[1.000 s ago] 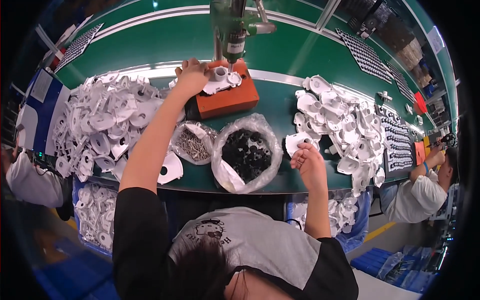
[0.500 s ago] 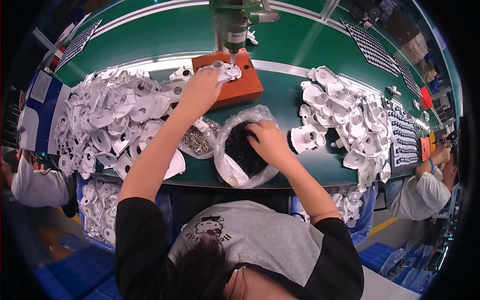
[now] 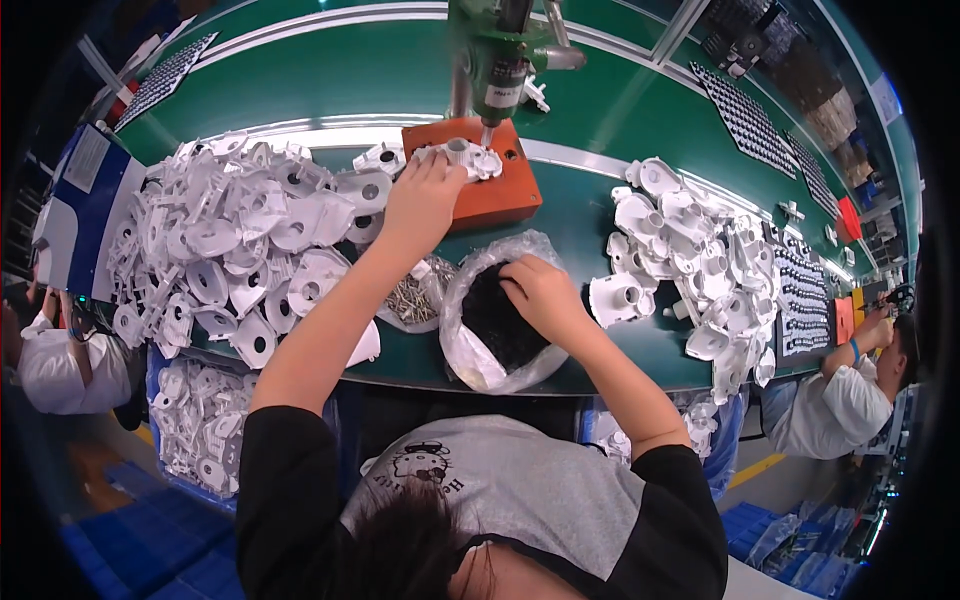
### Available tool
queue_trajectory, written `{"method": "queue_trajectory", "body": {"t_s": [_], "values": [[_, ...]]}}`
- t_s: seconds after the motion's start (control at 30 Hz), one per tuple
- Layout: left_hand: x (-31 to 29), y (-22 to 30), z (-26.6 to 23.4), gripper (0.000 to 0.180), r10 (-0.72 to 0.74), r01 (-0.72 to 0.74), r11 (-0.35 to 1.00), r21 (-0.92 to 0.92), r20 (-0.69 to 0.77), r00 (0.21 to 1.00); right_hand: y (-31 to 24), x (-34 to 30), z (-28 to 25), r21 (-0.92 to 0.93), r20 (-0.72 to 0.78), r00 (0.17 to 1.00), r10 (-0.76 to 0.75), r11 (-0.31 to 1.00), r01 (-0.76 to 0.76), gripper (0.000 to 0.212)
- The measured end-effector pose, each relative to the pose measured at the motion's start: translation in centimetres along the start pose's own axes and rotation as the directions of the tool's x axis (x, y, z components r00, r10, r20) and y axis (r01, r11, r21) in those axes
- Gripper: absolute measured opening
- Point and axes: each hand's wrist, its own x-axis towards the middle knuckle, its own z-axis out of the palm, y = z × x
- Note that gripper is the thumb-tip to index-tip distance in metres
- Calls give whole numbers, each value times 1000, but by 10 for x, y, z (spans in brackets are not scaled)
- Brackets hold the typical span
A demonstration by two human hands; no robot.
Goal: Manually assembling small plastic housings with internal components using a lever-operated press machine.
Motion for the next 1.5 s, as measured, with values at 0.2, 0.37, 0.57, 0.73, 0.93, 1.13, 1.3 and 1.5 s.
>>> {"method": "queue_trajectory", "body": {"t_s": [0.2,0.37,0.57,0.73,0.93,1.13,1.3,1.5], "values": [[-1,5,-7,12,15,-17,999,44,42,999,1,12,-20,323,-63,994,93,944,-68,16],[-6,11,-5,35,-5,5,1000,-3,33,999,24,62,-32,394,-183,969,167,915,-83,15],[-7,14,-8,58,-21,18,999,31,97,995,66,141,0,391,-139,970,199,911,-131,19],[-5,9,-11,57,25,-22,999,-30,129,991,89,161,20,239,-111,982,156,963,-126,22],[-15,-7,-16,52,73,-60,994,-96,145,987,87,166,15,299,-10,988,152,943,-142,21],[-16,-7,-20,56,43,-19,990,-139,172,984,73,155,20,78,-118,986,120,991,-111,51],[-17,-11,-17,69,-31,65,982,-179,183,983,64,147,20,-12,-273,959,76,997,-83,44],[-18,-15,-13,62,101,-91,984,-155,60,993,19,104,1,28,-471,881,-51,997,73,17]]}}
